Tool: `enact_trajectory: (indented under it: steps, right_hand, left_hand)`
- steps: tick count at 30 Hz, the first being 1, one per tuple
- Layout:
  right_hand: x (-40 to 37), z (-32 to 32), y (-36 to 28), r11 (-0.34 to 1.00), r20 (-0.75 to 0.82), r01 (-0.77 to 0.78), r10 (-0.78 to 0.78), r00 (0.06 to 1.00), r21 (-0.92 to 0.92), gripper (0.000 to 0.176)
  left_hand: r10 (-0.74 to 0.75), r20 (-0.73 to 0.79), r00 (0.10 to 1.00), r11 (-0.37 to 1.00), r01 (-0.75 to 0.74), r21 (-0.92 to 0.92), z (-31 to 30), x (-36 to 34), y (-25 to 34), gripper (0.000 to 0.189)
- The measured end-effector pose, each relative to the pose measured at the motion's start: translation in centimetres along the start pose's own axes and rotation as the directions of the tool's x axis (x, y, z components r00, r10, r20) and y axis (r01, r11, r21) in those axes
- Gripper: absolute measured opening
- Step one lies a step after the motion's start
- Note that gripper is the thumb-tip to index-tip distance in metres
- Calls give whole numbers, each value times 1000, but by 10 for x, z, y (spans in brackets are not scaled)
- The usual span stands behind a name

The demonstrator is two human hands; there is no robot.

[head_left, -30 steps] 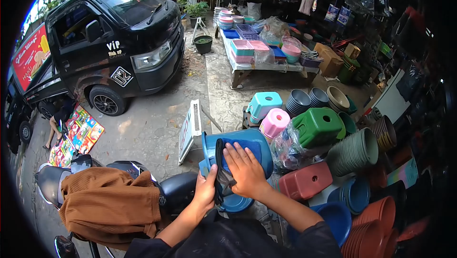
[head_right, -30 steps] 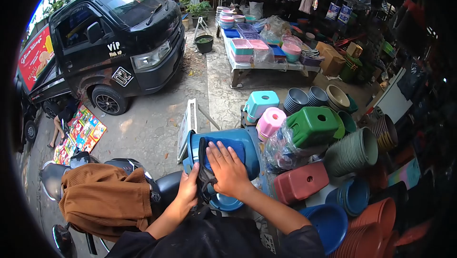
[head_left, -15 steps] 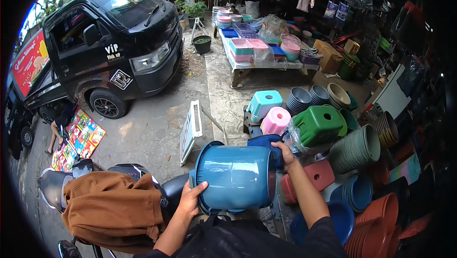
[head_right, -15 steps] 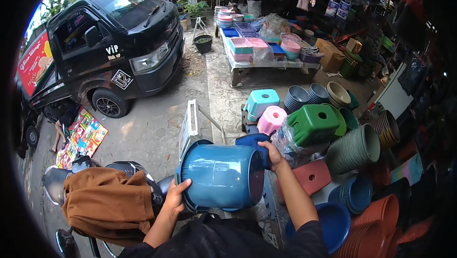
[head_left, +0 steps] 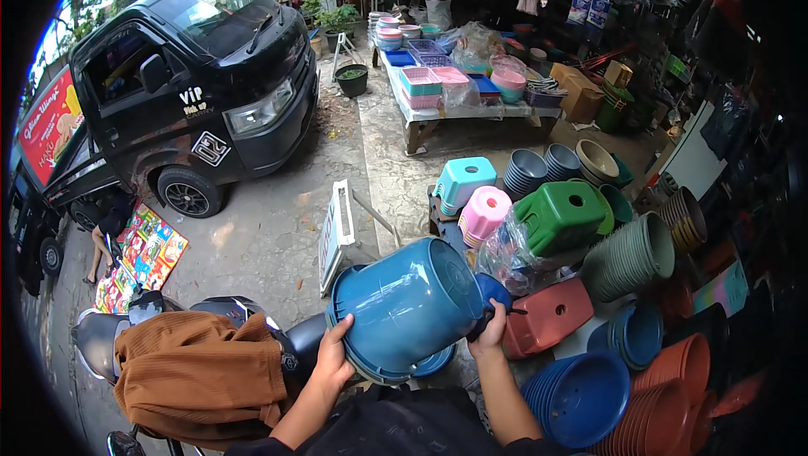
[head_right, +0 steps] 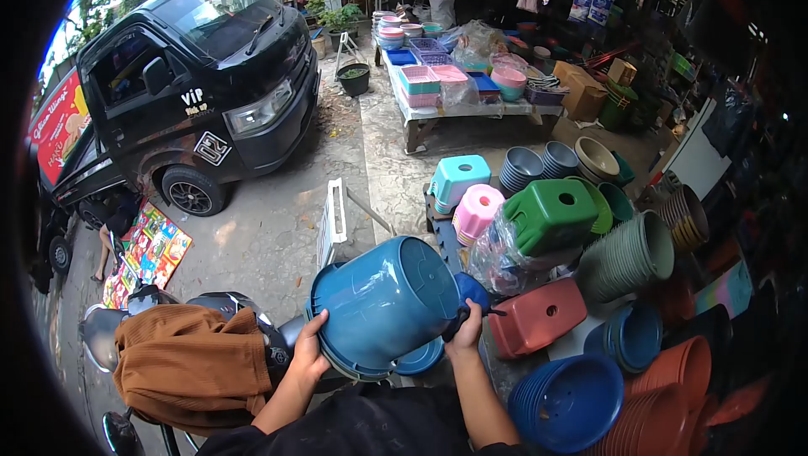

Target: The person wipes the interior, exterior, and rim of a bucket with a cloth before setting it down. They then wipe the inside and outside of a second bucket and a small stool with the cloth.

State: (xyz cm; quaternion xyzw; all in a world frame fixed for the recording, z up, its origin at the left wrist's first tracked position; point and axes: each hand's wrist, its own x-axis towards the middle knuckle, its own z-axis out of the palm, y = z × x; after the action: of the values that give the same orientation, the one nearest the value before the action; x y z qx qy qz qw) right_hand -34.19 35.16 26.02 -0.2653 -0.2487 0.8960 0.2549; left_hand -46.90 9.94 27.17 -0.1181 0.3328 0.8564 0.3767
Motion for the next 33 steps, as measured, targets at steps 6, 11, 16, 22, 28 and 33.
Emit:
enact_trajectory:
  steps: [6, 11, 16, 22, 28, 33]
  right_hand:
    - [-44, 39, 26, 162, 334, 606, -710, 619, -779, 59]
    - [-53, 84, -4, -559, 671, 460, -255, 696, -690, 72]
    - [20, 75, -29, 33, 558, 579, -227, 798, -814, 45]
    - [39, 32, -34, 499, 86, 235, -303, 949, -834, 41]
    - [36, -11, -15, 753, 25, 130, -149, 988, -644, 44]
    - [4, -2, -31, 625, 143, 183, -114, 983, -759, 42]
  left_hand:
    - [-36, 27, 999, 992, 39, -123, 25, -12, -31, 44]
    - [34, 11, 999, 999, -34, 20, 35, -24, -40, 43]
    - [63, 17, 998, 972, -66, 224, 11, -27, -24, 47]
    - [44, 46, 998, 994, -49, 98, -13, -29, -6, 49]
    - [55, 45, 997, 995, -58, 86, -9, -32, 1, 51]
    - [25, 70, 997, 994, -32, 106, 4, -35, 9, 51]
